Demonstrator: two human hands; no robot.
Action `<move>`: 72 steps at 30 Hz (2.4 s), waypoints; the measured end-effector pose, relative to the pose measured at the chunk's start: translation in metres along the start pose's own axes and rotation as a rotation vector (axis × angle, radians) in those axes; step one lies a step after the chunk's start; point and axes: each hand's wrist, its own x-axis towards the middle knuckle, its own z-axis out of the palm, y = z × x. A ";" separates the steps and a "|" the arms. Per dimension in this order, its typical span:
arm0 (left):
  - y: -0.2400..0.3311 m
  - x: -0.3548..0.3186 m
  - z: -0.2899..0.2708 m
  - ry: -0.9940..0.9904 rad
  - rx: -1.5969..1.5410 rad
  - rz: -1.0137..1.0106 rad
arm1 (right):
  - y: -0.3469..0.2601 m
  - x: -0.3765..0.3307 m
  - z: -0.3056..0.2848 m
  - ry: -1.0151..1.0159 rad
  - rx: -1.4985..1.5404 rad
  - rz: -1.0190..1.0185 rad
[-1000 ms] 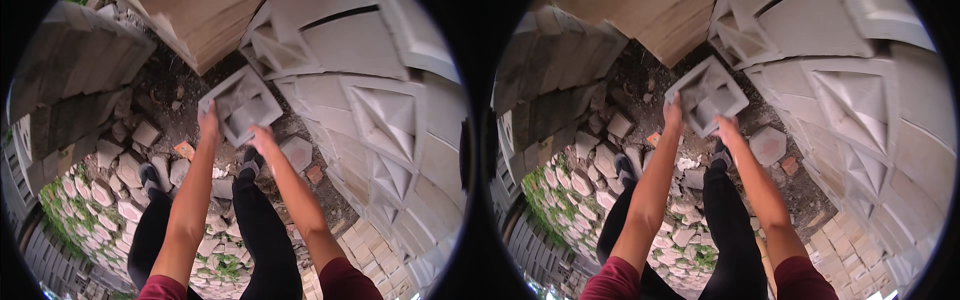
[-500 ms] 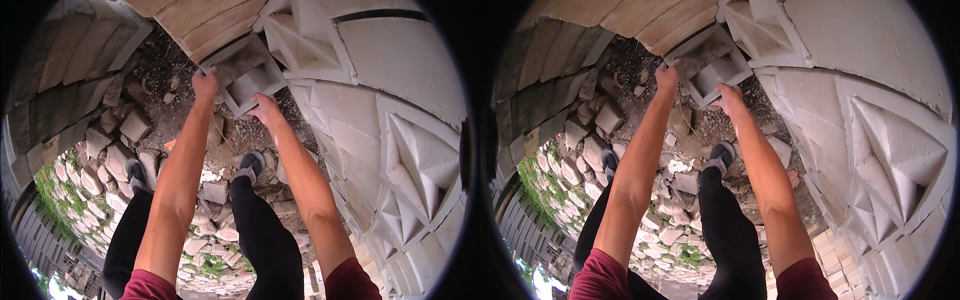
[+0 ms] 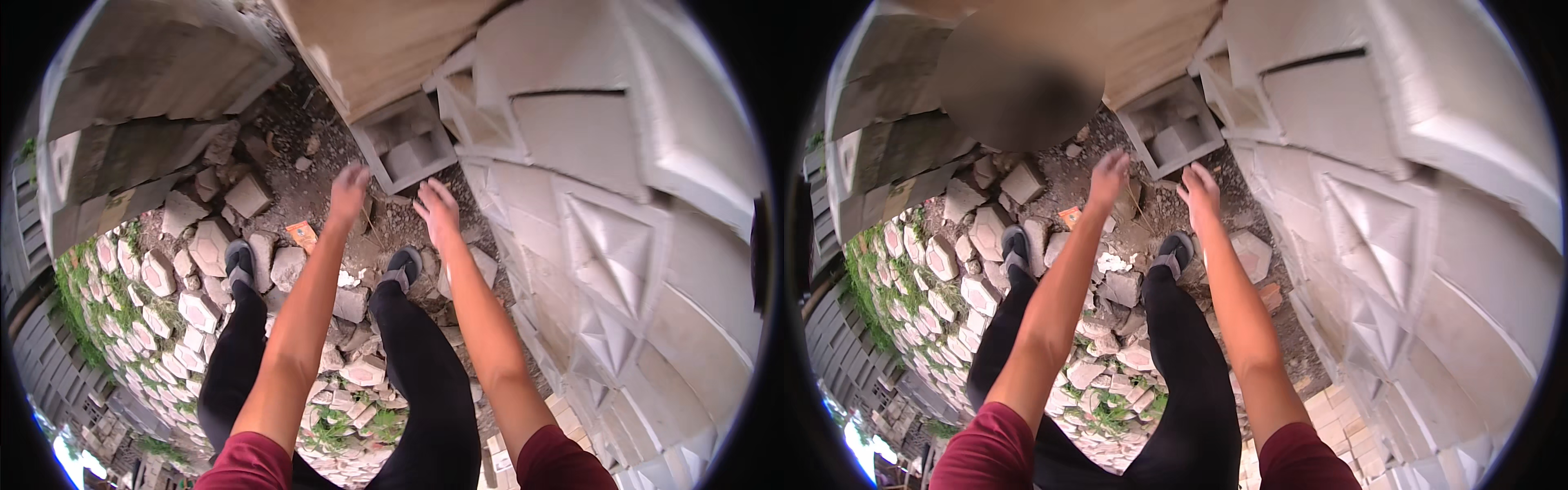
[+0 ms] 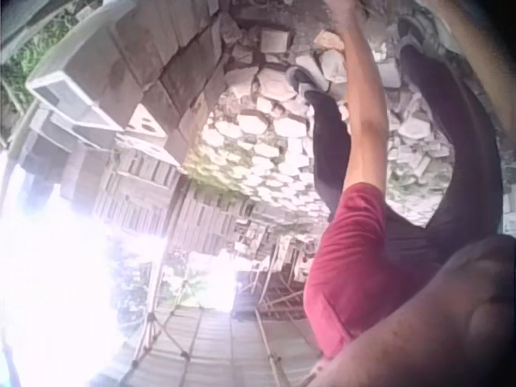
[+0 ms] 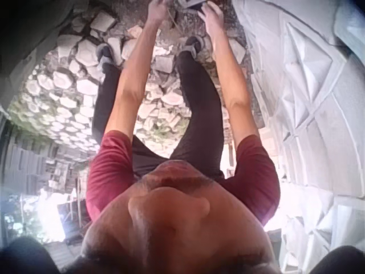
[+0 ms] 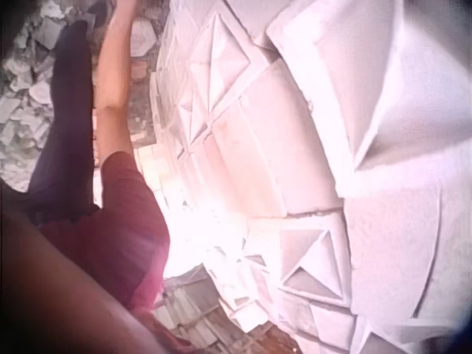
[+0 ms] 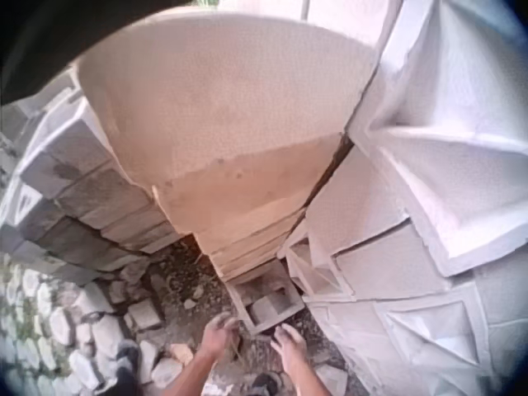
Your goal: The person picks up decorative concrete masonry blocks and stacks them onto a pile in an outdoor workspace.
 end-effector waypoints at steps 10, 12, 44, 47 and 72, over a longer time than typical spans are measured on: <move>0.107 -0.258 -0.119 0.153 -0.247 -0.191 | -0.078 -0.214 0.069 -0.230 -0.460 0.152; 0.128 -0.297 -0.143 0.194 -0.352 -0.202 | -0.087 -0.256 0.083 -0.270 -0.513 0.181; 0.014 -0.802 -0.656 1.370 -1.175 0.217 | 0.333 -0.770 0.614 -1.335 -1.381 0.407; 0.038 -0.821 -0.688 1.478 -1.176 0.228 | 0.337 -0.804 0.662 -1.443 -1.400 0.413; 0.007 -0.965 -1.011 1.823 -0.811 -0.171 | 0.678 -1.042 0.982 -2.447 -1.721 0.169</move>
